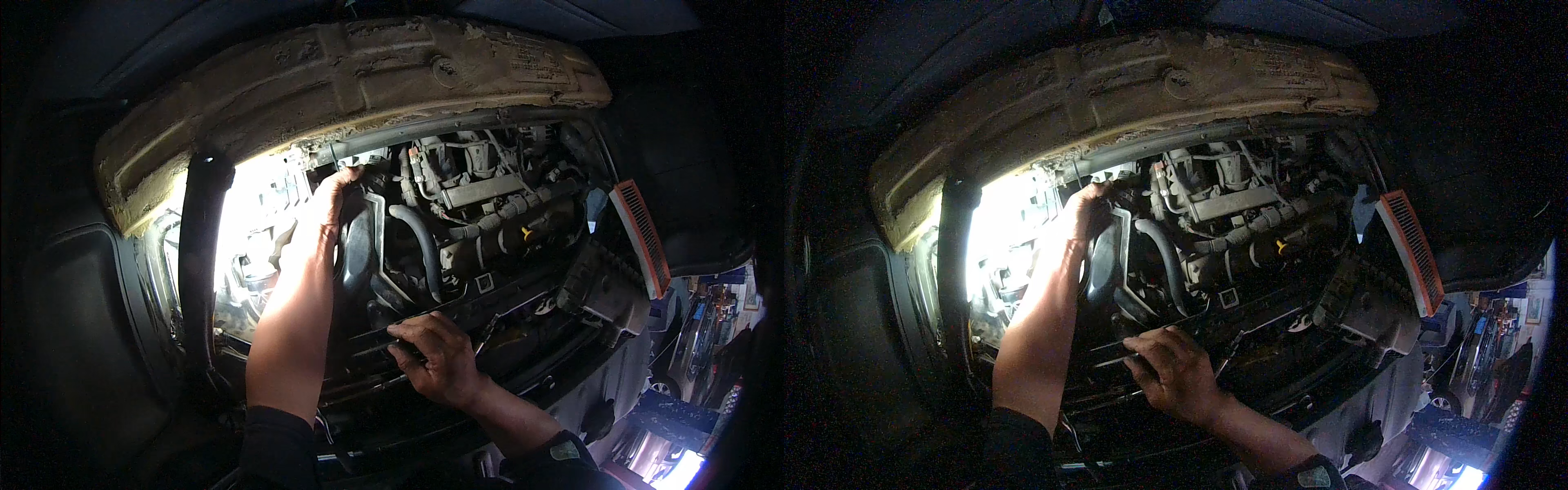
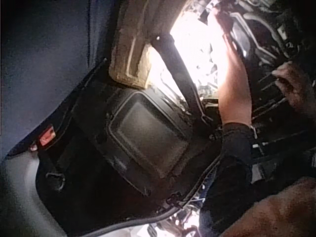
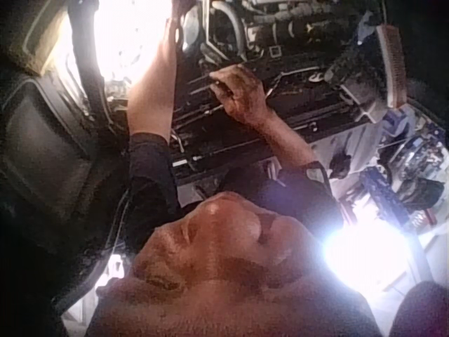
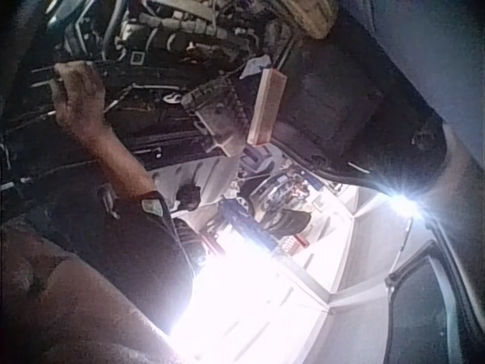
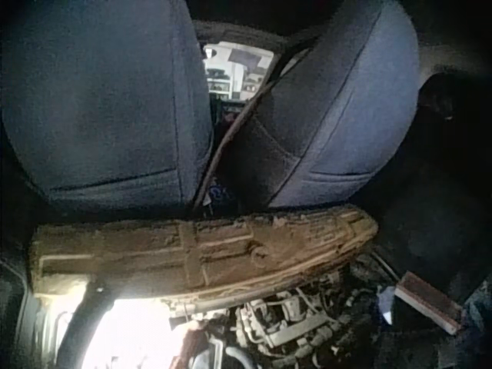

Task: The person works under the hood of a car, using a ratchet and screwdriver to remove and adjust components in the engine bay. The person removes a hose clamp, detaches a hose, and manipulates engine parts with both hands.

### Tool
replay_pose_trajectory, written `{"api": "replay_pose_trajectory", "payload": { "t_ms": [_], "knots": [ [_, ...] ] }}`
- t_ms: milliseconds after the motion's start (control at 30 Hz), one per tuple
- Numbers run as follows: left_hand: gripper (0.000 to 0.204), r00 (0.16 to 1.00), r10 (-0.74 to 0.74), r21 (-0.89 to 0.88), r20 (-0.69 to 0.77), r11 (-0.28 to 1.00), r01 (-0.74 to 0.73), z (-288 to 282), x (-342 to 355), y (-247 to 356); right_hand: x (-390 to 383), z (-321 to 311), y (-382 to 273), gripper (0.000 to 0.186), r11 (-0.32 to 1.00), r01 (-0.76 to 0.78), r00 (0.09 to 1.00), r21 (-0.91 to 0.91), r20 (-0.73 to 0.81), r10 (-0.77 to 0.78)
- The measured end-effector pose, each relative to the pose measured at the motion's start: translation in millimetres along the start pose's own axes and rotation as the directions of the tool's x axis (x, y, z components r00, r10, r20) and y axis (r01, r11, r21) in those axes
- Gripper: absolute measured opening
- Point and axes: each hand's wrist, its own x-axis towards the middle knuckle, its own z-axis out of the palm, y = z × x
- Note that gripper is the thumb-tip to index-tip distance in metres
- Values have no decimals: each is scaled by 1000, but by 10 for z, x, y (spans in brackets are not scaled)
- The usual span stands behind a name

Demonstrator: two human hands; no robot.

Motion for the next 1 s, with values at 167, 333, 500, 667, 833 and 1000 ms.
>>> {"api": "replay_pose_trajectory", "payload": {
  "t_ms": [167,333,500,667,833,1000],
  "knots": [
    [38,999,-25,-86,39,996,29,48,-66,45,7,-3,3,31,1000,11,1000,-21,-1,-11],
    [38,998,31,-51,60,998,-28,71,-96,60,-1,-6,-3,30,1000,0,1000,-10,-2,0],
    [39,1000,26,58,11,998,-26,54,-40,-10,38,-20,-10,28,1000,4,1000,25,6,-4],
    [41,995,38,-57,94,998,-33,6,75,-104,106,-236,-119,27,948,-262,964,181,101,247],
    [42,997,70,-10,31,998,-70,-37,121,-142,704,-452,62,35,960,-280,959,4,36,280],
    [40,981,183,-1,-65,983,-184,112,32,-60,1914,8,722,70,860,-502,864,-93,-15,503]
  ]
}}
